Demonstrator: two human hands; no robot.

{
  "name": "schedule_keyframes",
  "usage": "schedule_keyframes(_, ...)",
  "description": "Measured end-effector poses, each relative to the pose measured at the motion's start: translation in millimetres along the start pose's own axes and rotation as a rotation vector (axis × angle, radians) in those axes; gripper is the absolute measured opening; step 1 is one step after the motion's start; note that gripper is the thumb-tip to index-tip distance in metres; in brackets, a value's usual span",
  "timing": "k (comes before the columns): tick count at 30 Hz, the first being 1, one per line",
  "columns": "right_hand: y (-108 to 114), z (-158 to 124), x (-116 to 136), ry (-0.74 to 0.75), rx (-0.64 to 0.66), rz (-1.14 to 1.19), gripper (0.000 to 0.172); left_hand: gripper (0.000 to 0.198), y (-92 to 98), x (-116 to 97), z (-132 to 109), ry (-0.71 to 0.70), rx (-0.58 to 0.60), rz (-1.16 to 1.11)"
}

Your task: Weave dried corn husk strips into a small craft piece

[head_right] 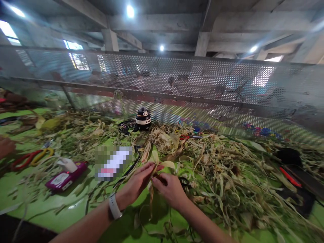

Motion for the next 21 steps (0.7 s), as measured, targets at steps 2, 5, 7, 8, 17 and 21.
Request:
schedule_keyframes(2,-12,4,-6,-0.052,0.080,0.237,0.036,0.033,-0.2,2,-2,0.002,-0.006,0.028)
schedule_keyframes(5,-18,9,-16,-0.135,0.092,0.483,0.038,0.035,-4.9,5,-4,0.007,0.036,0.057)
schedule_keyframes(7,-16,10,-24,-0.175,0.044,0.546,0.038,0.035,-3.3,5,-5,0.009,0.019,0.077)
schedule_keyframes(8,-15,11,-26,-0.186,0.027,0.560,0.038,0.037,-0.8,5,-5,0.007,-0.006,0.091)
schedule_keyframes(17,-17,6,-27,-0.257,0.085,0.554,0.035,0.024,-16.6,-13,-5,-0.112,0.122,0.263)
schedule_keyframes(21,-20,6,-21,-0.208,0.128,0.533,0.038,0.025,-23.7,-21,-7,-0.148,0.163,0.314)
Point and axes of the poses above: each hand's wrist, its own z-axis towards the middle knuckle, its own y-axis out of the back of the hand, x = y × z, the point moved 9 cm from there along z, towards the middle knuckle, and after that the axes turned 7 degrees about -y, right-handed, at the moved point
